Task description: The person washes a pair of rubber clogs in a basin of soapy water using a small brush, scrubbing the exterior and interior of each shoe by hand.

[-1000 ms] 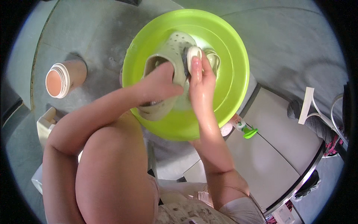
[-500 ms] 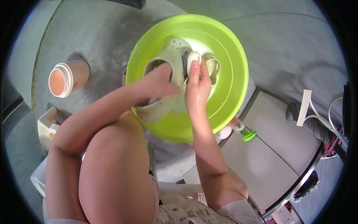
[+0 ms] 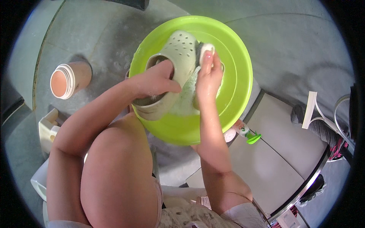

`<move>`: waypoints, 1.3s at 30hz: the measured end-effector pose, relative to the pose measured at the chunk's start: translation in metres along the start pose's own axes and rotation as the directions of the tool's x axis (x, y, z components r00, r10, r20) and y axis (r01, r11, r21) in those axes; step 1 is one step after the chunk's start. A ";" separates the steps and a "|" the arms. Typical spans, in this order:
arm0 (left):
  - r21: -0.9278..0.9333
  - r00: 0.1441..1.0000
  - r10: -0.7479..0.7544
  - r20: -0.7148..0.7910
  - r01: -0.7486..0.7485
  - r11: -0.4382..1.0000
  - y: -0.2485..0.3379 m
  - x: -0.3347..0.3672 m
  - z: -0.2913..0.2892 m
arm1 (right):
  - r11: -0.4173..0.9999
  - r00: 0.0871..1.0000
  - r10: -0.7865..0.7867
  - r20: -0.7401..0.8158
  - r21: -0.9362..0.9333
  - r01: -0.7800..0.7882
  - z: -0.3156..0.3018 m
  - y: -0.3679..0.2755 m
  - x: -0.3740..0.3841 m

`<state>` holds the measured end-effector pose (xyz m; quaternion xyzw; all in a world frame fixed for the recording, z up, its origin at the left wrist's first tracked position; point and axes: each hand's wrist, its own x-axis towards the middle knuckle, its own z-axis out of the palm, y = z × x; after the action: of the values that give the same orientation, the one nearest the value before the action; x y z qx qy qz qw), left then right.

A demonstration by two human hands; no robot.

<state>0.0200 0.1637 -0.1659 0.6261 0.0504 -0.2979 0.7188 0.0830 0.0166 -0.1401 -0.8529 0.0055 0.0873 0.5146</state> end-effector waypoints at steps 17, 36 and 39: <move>-0.870 0.935 0.095 -0.342 -0.353 0.343 0.026 -0.001 -0.002 | 0.949 0.982 0.186 -0.002 0.259 -0.179 0.066 0.157 -0.040; -0.968 0.969 -0.002 -0.249 -0.249 0.031 0.009 0.005 0.014 | 0.958 0.956 -0.282 0.080 -0.024 0.285 0.014 -0.059 -0.026; -0.982 0.988 -0.020 -0.155 -0.156 -0.102 0.020 0.003 0.004 | 0.970 0.973 -0.223 0.057 -0.090 0.227 0.026 -0.053 -0.013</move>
<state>0.0312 0.1594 -0.1493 -0.0942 0.2650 -0.0878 0.9556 0.0715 0.0637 -0.1035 -0.8696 -0.1074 0.0483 0.4796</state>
